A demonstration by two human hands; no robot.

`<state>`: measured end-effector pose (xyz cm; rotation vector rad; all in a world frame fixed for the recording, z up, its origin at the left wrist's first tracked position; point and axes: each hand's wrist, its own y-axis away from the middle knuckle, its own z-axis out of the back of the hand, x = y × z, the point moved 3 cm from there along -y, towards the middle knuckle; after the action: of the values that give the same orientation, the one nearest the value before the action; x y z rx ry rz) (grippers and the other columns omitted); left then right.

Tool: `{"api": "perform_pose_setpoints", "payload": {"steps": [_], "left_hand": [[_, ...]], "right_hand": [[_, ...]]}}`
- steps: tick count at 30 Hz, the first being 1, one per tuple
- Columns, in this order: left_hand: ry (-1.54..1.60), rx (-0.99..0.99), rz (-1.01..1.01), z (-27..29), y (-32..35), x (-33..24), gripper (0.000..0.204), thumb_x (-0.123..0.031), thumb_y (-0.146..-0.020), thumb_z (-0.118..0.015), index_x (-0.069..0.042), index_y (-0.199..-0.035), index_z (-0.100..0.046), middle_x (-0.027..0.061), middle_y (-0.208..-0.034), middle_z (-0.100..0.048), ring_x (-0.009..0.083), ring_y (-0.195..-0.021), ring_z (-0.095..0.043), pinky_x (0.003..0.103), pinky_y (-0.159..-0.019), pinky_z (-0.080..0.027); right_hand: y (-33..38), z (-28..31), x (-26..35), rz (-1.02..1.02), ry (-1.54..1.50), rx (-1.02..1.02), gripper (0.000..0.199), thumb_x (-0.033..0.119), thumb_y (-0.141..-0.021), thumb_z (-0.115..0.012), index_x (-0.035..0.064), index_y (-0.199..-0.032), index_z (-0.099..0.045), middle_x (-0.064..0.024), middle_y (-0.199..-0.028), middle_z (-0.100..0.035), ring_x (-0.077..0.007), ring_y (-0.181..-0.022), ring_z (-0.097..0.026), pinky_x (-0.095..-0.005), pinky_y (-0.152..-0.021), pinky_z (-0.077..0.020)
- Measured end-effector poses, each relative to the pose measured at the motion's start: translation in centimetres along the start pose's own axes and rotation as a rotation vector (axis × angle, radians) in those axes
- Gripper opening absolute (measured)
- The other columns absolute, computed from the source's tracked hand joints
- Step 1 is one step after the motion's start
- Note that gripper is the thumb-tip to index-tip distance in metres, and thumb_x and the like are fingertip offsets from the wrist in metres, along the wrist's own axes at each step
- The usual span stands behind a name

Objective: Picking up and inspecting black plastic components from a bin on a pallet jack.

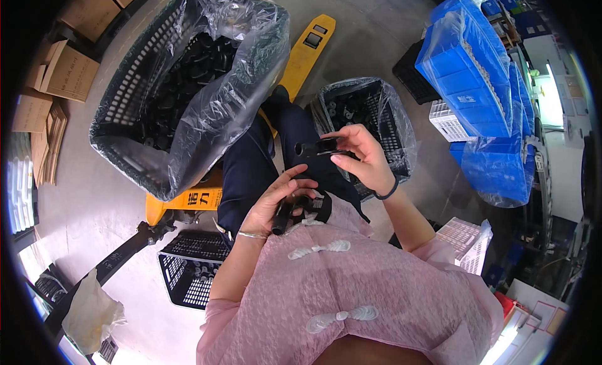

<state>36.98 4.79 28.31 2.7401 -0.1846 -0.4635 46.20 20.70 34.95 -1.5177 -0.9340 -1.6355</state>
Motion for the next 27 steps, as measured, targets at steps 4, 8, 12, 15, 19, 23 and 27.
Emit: {"api": "perform_pose_setpoints", "payload": {"steps": [4, 8, 12, 15, 19, 23, 27], "left_hand": [[-0.044, -0.012, 0.013, 0.0, -0.1, 0.0, 0.058, -0.025, -0.083, -0.054, -0.005, -0.129, -0.025, 0.0147, -0.109, -0.050, 0.0176, -0.092, -0.052, 0.019, -0.052, -0.039], [0.056, -0.028, -0.050, 0.3, 0.0, 0.0, 0.054, -0.025, -0.083, -0.053, -0.006, -0.128, -0.030, 0.0136, -0.107, -0.051, 0.0180, -0.093, -0.052, 0.019, -0.052, -0.040], [0.333, -0.021, -0.176, 0.9, -0.6, -0.3, 0.046, -0.024, -0.085, -0.052, -0.007, -0.125, -0.036, 0.0111, -0.107, -0.053, 0.0178, -0.094, -0.051, 0.020, -0.052, -0.039], [0.490, 0.017, -0.262, 1.2, -0.9, -0.7, 0.042, -0.023, -0.086, -0.050, -0.007, -0.123, -0.039, 0.0110, -0.108, -0.053, 0.0175, -0.095, -0.051, 0.021, -0.053, -0.040], [0.505, -0.049, -0.324, 0.3, -0.3, -1.5, 0.037, -0.024, -0.086, -0.050, -0.007, -0.117, -0.045, 0.0107, -0.107, -0.054, 0.0176, -0.095, -0.052, 0.021, -0.057, -0.044], [0.554, -0.267, -0.266, 3.4, -0.3, -0.5, 0.028, -0.029, -0.085, -0.053, -0.005, -0.100, -0.055, 0.0098, -0.099, -0.057, 0.0195, -0.092, -0.054, 0.022, -0.060, -0.046], [0.437, -0.360, -0.164, 4.8, -0.7, 0.9, 0.028, -0.031, -0.086, -0.051, -0.006, -0.096, -0.056, 0.0076, -0.094, -0.055, 0.0215, -0.088, -0.052, 0.024, -0.060, -0.048]], "right_hand": [[0.8, 2.5, -1.5, -0.019, 0.037, -0.124, 0.032, 0.002, -0.076, -0.060, 0.0027, -0.104, -0.046, -0.0033, -0.097, -0.055, -0.0082, -0.088, -0.050, -0.0231, -0.077, -0.0395], [1.6, 6.0, -2.1, 0.007, 0.864, -0.251, 0.050, 0.010, -0.072, -0.065, 0.0017, -0.115, -0.041, -0.0106, -0.108, -0.051, -0.0173, -0.096, -0.051, -0.0288, -0.079, -0.0414], [3.0, 2.0, -3.8, -0.242, 0.360, 0.198, 0.078, 0.025, -0.066, -0.073, 0.0034, -0.128, -0.030, -0.0150, -0.121, -0.043, -0.0229, -0.105, -0.049, -0.0320, -0.083, -0.0413], [3.2, -3.4, -4.1, -0.348, -0.019, 0.338, 0.064, 0.010, -0.071, -0.068, 0.0034, -0.125, -0.035, -0.0085, -0.112, -0.050, -0.0149, -0.101, -0.051, -0.0262, -0.080, -0.0426], [1.8, -4.1, -3.2, -0.217, 0.042, 0.172, 0.042, 0.005, -0.072, -0.065, 0.0029, -0.111, -0.050, -0.0051, -0.103, -0.054, -0.0125, -0.091, -0.053, -0.0233, -0.076, -0.0423], [0.5, -2.9, -0.1, -0.026, 0.302, 0.112, 0.030, 0.004, -0.072, -0.064, 0.0012, -0.100, -0.056, -0.0037, -0.098, -0.054, -0.0117, -0.083, -0.053, -0.0216, -0.069, -0.0408], [0.0, -1.7, 0.5, 0.057, 0.250, 0.095, 0.032, 0.002, -0.073, -0.063, 0.0010, -0.104, -0.054, -0.0059, -0.101, -0.052, -0.0106, -0.087, -0.050, -0.0213, -0.069, -0.0390]]}}
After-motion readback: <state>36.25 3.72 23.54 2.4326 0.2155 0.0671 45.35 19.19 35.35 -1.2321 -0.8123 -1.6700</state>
